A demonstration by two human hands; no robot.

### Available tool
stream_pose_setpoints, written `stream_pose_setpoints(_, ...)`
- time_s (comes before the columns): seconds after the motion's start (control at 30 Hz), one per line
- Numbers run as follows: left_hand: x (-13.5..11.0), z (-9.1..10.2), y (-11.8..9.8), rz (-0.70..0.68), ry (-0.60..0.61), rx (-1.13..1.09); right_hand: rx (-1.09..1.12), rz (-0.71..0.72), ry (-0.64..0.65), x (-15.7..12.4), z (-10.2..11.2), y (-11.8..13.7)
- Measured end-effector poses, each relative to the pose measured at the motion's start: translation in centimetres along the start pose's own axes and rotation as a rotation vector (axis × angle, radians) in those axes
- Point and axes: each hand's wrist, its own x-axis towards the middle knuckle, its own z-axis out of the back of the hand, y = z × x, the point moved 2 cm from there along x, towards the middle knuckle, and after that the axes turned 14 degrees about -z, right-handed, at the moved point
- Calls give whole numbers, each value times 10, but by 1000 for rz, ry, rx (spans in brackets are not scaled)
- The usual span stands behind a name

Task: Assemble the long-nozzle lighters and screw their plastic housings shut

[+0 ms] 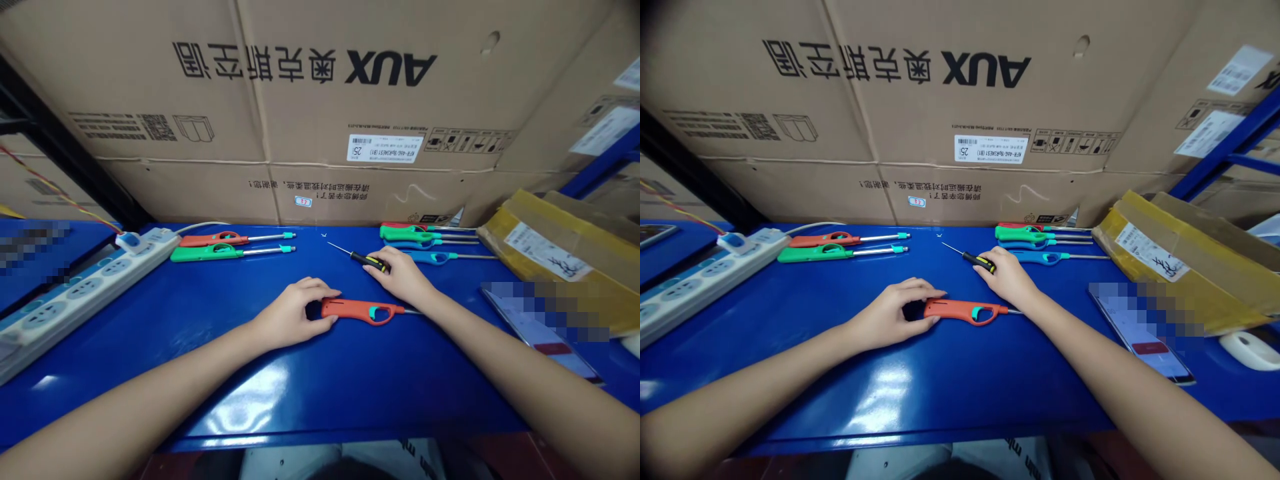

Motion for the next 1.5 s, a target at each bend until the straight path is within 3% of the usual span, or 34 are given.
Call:
stream_pose_setpoints(0.43,-1,-2,2,2,-16,-24,45,-22,-49,17,-14,9)
stream_pose_setpoints(0.73,-1,-3,4,-7,-50,-46,203,-85,-99,5,8,24)
stream_pose_setpoints(0.8,-1,-4,3,-19,-52,-73,291,-142,-101,-2,18,31)
stream_pose_setpoints(0.9,0,-6,0,-38,-36,-115,644,-299,-61,-14,31,39)
stream_pose_setpoints(1.13,1,-8,-10,-77,19,-130,1179,-344,-151,-25,47,43)
stream_pose_setpoints(1.3,1,-8,-10,-14,-41,-151,1302,-420,-149,-24,52,42)
stream_pose_setpoints(1.5,4,-3,-12,26,-157,-122,1255,-319,-101,-32,53,51)
